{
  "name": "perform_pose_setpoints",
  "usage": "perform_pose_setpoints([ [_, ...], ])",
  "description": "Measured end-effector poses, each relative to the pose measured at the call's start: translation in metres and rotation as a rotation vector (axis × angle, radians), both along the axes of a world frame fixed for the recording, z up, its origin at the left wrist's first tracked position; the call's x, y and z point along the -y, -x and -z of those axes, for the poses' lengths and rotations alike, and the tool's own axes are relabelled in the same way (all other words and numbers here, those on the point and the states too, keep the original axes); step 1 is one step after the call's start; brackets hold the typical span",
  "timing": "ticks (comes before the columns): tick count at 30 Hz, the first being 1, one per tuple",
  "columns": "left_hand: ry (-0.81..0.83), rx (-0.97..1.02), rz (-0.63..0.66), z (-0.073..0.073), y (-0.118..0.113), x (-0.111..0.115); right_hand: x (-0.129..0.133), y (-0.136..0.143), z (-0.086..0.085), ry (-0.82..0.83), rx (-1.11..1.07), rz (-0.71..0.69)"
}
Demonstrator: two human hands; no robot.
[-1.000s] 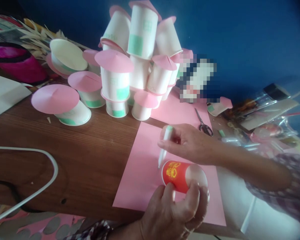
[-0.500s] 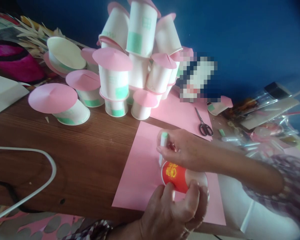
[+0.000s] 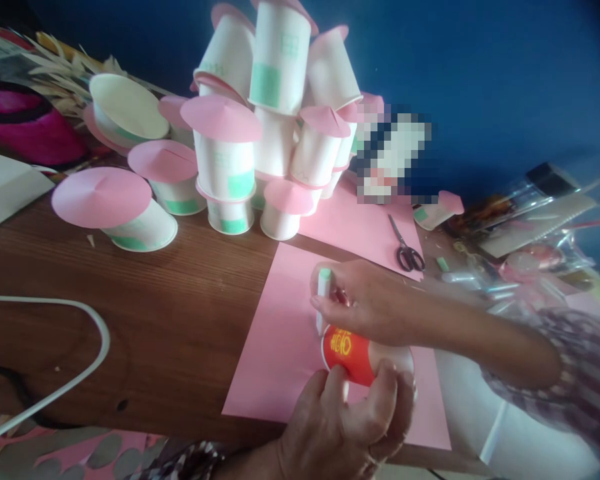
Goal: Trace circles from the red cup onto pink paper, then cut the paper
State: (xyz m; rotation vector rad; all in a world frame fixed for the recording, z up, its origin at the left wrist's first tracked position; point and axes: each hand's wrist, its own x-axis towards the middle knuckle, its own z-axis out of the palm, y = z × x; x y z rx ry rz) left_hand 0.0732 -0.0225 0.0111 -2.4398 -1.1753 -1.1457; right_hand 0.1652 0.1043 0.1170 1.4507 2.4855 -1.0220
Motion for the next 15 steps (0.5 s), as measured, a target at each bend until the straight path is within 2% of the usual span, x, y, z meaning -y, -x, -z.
perform_pose_setpoints([
  [7, 0.009, -0.028, 0.004, 0.0049, 0.0003, 0.0026, -0.0007, -0.0002, -0.0009, 0.016, -0.008, -0.024],
  [15, 0.003, 0.003, -0.003, 0.0012, -0.0015, 0.0007, -0.0022, -0.005, -0.0017, 0.071, -0.034, -0.015],
])
